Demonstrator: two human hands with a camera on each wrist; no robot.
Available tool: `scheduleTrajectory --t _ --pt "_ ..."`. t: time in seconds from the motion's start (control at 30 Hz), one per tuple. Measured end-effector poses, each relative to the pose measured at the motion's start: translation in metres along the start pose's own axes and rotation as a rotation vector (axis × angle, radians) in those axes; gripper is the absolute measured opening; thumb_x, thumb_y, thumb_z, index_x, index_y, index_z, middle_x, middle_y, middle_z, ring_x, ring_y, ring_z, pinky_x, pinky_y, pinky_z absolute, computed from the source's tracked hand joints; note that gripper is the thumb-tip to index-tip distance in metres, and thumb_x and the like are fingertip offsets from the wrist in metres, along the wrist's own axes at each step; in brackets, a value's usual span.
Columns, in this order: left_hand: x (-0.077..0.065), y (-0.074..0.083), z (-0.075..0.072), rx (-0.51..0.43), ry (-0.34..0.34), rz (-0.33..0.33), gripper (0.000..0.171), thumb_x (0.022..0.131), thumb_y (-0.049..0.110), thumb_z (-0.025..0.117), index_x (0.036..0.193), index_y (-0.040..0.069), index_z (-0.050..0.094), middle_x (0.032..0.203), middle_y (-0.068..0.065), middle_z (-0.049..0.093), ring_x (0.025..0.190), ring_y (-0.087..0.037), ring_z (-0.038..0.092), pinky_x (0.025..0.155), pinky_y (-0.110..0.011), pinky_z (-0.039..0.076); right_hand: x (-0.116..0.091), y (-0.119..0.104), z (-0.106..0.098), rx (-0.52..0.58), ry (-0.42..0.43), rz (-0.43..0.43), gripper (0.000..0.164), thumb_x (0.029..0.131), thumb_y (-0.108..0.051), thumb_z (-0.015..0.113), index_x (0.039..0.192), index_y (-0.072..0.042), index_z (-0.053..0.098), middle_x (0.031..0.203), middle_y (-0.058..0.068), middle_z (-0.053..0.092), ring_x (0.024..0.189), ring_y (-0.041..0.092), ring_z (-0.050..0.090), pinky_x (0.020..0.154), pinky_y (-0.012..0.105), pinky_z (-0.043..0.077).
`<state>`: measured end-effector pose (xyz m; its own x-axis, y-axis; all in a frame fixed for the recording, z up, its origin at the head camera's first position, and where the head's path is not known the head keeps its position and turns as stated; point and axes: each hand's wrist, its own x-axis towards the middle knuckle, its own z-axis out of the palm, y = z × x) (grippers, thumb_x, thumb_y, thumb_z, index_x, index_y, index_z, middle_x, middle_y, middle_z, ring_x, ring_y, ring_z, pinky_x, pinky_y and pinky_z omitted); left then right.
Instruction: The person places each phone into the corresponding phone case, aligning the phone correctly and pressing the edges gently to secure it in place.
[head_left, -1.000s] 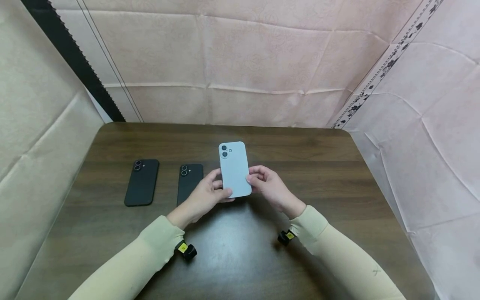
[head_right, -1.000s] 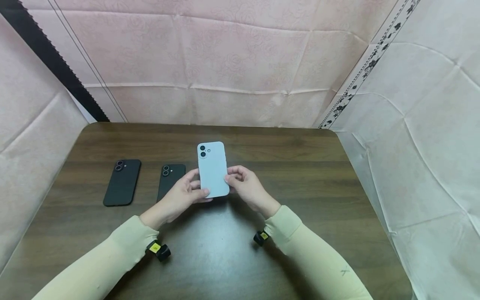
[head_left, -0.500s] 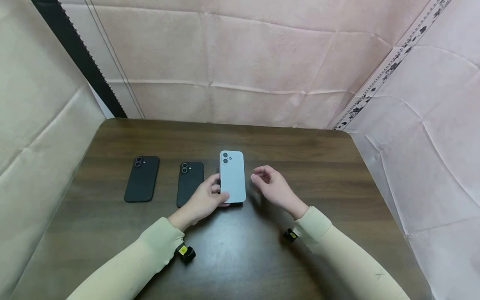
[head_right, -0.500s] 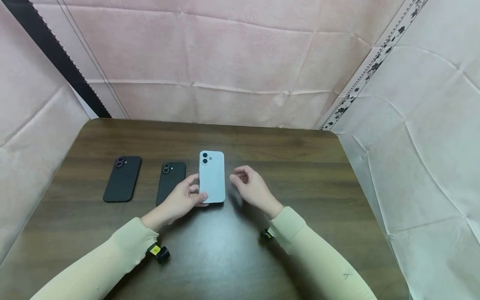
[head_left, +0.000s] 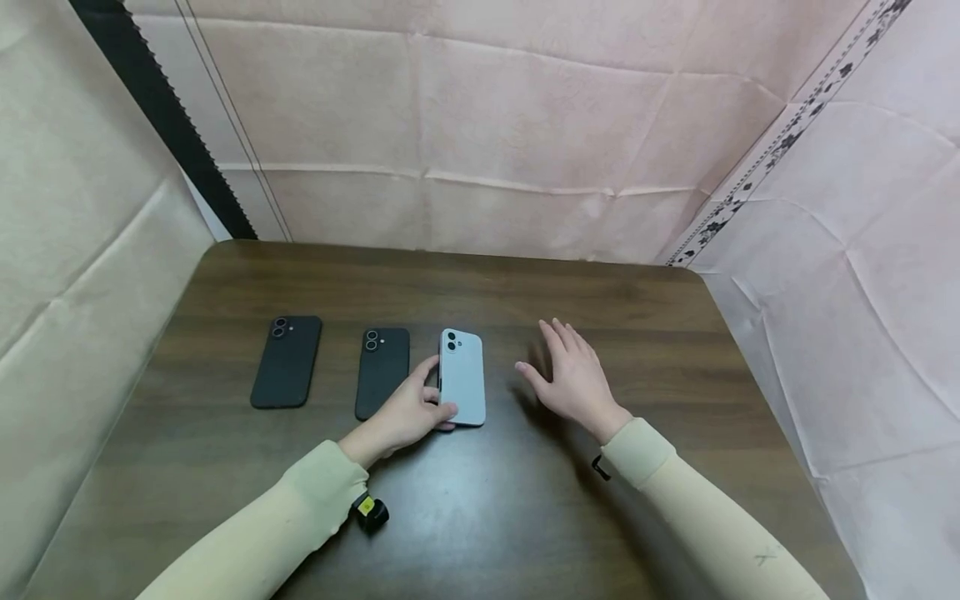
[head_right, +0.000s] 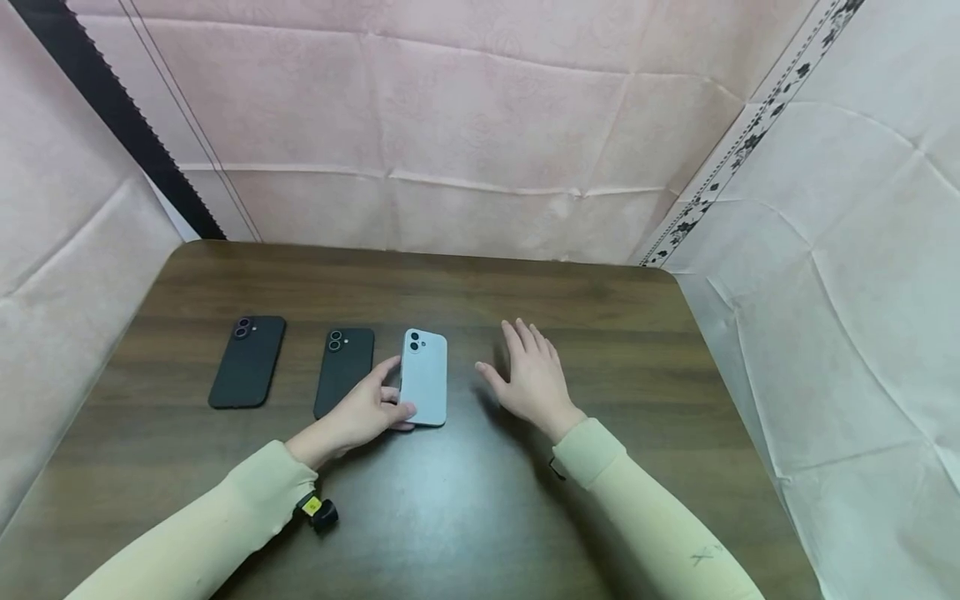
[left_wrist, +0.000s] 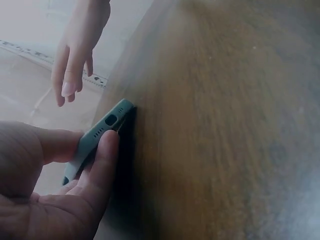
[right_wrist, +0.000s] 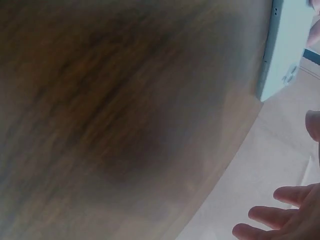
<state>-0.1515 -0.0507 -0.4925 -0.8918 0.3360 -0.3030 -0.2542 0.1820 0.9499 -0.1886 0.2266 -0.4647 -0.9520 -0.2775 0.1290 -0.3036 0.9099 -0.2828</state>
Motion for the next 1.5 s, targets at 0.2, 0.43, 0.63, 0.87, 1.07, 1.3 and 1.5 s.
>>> scheduleTrajectory --t 0.2,0.43,0.63,0.87,1.07,1.3,1.5 --pt "0.004 -0.002 0.002 0.274 0.047 0.037 0.102 0.08 0.017 0.08 0.154 0.008 0.009 0.099 -0.009 0.068 0.083 -0.015 0.067 0.076 -0.033 0.054 -0.003 0.003 0.003 0.006 -0.028 0.016 0.08 0.092 -0.062 0.049 0.151 -0.011 0.03 0.154 0.014 0.029 0.142 0.032 0.025 0.113 0.052 0.022" --pt "0.003 0.005 0.008 0.571 0.128 0.093 0.108 0.074 0.026 0.086 0.152 0.003 0.015 0.118 -0.016 0.06 0.1 -0.024 0.06 0.083 -0.041 0.051 -0.004 0.002 0.003 0.017 -0.04 0.029 0.081 0.092 -0.061 0.05 0.151 -0.011 0.029 0.155 0.014 0.028 0.142 0.031 0.024 0.114 0.051 0.021" --pt "0.0 0.014 0.006 0.718 0.129 0.067 0.112 0.074 0.036 0.084 0.149 -0.006 0.013 0.114 -0.021 0.062 0.097 -0.027 0.062 0.08 -0.041 0.052 -0.005 0.0 0.004 0.026 -0.025 0.015 0.08 0.092 -0.059 0.053 0.151 -0.01 0.03 0.153 0.016 0.031 0.141 0.033 0.025 0.112 0.054 0.023" --pt "0.002 0.017 0.0 0.83 0.1 -0.002 0.115 0.075 0.046 0.081 0.149 -0.01 0.012 0.116 -0.023 0.061 0.094 -0.025 0.063 0.078 -0.04 0.053 -0.006 0.001 0.003 0.03 -0.019 0.019 0.08 0.092 -0.058 0.054 0.151 -0.009 0.03 0.153 0.016 0.031 0.141 0.034 0.026 0.112 0.054 0.024" --pt "0.004 0.018 -0.002 0.863 0.105 -0.019 0.112 0.075 0.047 0.08 0.148 -0.01 0.016 0.112 -0.022 0.063 0.09 -0.024 0.063 0.075 -0.038 0.053 -0.002 0.001 0.004 0.028 -0.036 0.025 0.08 0.092 -0.059 0.053 0.151 -0.01 0.03 0.154 0.015 0.03 0.141 0.033 0.026 0.112 0.054 0.024" --pt "0.006 0.016 -0.004 0.855 0.115 -0.002 0.102 0.078 0.041 0.08 0.146 -0.01 0.022 0.111 -0.022 0.063 0.091 -0.023 0.063 0.075 -0.038 0.054 0.004 -0.001 0.005 0.023 -0.029 0.002 0.08 0.092 -0.058 0.053 0.151 -0.01 0.03 0.153 0.015 0.03 0.141 0.033 0.027 0.112 0.052 0.024" --pt "0.002 0.019 -0.008 0.837 0.117 0.017 0.094 0.083 0.036 0.077 0.146 -0.007 0.022 0.119 -0.023 0.061 0.101 -0.025 0.063 0.082 -0.041 0.053 0.006 -0.004 0.007 -0.011 -0.009 -0.02 0.079 0.092 -0.057 0.054 0.151 -0.01 0.03 0.153 0.015 0.031 0.141 0.033 0.026 0.113 0.051 0.023"
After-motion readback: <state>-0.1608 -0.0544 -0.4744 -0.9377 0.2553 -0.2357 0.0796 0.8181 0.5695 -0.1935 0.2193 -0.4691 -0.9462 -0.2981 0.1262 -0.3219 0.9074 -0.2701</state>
